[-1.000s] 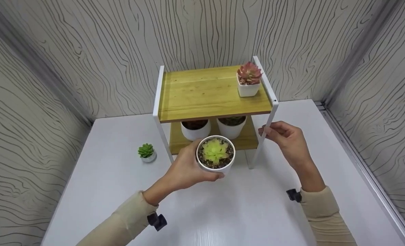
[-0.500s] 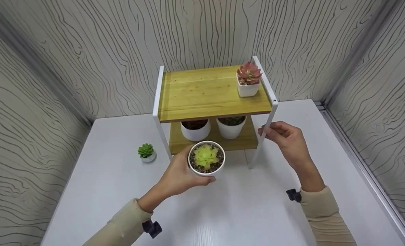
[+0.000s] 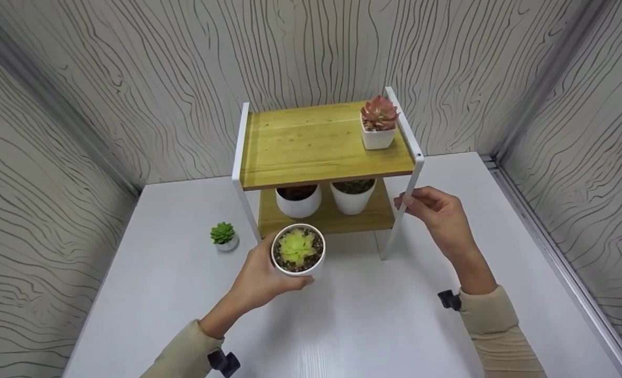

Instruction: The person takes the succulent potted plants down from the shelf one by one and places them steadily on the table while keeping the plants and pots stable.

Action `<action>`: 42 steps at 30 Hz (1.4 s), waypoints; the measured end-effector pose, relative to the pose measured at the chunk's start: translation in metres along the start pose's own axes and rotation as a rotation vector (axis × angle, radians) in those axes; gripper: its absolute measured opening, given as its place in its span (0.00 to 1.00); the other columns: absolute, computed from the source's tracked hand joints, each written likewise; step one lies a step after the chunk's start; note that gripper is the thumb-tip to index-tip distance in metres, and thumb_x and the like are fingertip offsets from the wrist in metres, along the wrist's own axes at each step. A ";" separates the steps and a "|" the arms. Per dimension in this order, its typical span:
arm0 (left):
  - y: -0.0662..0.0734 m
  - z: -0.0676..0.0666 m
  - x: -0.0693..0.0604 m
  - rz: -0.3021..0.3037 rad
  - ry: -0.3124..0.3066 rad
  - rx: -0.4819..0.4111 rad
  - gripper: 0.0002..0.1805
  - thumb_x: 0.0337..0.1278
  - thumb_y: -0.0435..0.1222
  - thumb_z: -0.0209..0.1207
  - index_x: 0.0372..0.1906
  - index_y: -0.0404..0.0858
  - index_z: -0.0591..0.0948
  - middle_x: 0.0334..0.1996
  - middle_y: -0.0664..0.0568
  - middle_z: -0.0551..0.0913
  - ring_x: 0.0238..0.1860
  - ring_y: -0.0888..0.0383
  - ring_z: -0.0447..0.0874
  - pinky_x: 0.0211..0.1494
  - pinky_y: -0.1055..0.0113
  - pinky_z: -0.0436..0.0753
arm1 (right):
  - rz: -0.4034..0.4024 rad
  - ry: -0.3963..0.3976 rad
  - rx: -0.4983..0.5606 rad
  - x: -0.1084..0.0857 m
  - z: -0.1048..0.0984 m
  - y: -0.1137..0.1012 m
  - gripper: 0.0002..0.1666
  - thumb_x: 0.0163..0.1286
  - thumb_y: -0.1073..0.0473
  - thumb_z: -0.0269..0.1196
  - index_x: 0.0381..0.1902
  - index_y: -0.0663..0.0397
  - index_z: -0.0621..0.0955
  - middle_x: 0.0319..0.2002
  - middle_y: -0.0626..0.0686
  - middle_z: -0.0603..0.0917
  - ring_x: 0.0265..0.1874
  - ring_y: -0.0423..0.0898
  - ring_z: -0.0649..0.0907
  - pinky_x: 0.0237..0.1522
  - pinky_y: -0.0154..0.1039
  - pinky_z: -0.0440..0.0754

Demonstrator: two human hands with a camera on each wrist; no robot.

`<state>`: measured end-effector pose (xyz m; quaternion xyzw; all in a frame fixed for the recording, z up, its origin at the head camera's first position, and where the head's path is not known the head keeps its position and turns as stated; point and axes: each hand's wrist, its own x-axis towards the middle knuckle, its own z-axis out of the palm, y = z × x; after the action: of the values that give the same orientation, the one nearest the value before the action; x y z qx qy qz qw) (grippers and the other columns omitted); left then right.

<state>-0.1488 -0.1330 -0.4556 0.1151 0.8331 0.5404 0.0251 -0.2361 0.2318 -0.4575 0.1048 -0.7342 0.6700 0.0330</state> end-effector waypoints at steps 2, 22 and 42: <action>-0.004 -0.001 -0.001 -0.005 0.006 -0.005 0.51 0.36 0.44 0.85 0.71 0.41 0.74 0.60 0.48 0.85 0.61 0.52 0.83 0.66 0.52 0.83 | -0.002 -0.003 0.006 0.000 0.000 0.000 0.23 0.75 0.54 0.68 0.55 0.70 0.83 0.49 0.62 0.90 0.55 0.50 0.90 0.63 0.35 0.86; -0.032 -0.008 -0.010 -0.083 0.082 0.013 0.52 0.35 0.44 0.85 0.71 0.39 0.73 0.61 0.47 0.84 0.63 0.50 0.83 0.67 0.51 0.83 | -0.011 0.006 0.064 -0.001 0.000 0.001 0.23 0.74 0.58 0.69 0.54 0.75 0.81 0.46 0.61 0.91 0.54 0.54 0.90 0.63 0.40 0.86; -0.057 -0.013 -0.025 -0.127 0.140 -0.009 0.53 0.35 0.41 0.85 0.72 0.37 0.72 0.63 0.45 0.83 0.64 0.48 0.82 0.66 0.52 0.83 | -0.029 -0.025 0.050 0.000 0.000 0.001 0.21 0.76 0.57 0.67 0.53 0.73 0.82 0.44 0.51 0.92 0.53 0.45 0.90 0.63 0.37 0.86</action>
<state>-0.1361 -0.1724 -0.5035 0.0240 0.8361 0.5480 0.0015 -0.2361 0.2315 -0.4588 0.1246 -0.7160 0.6862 0.0309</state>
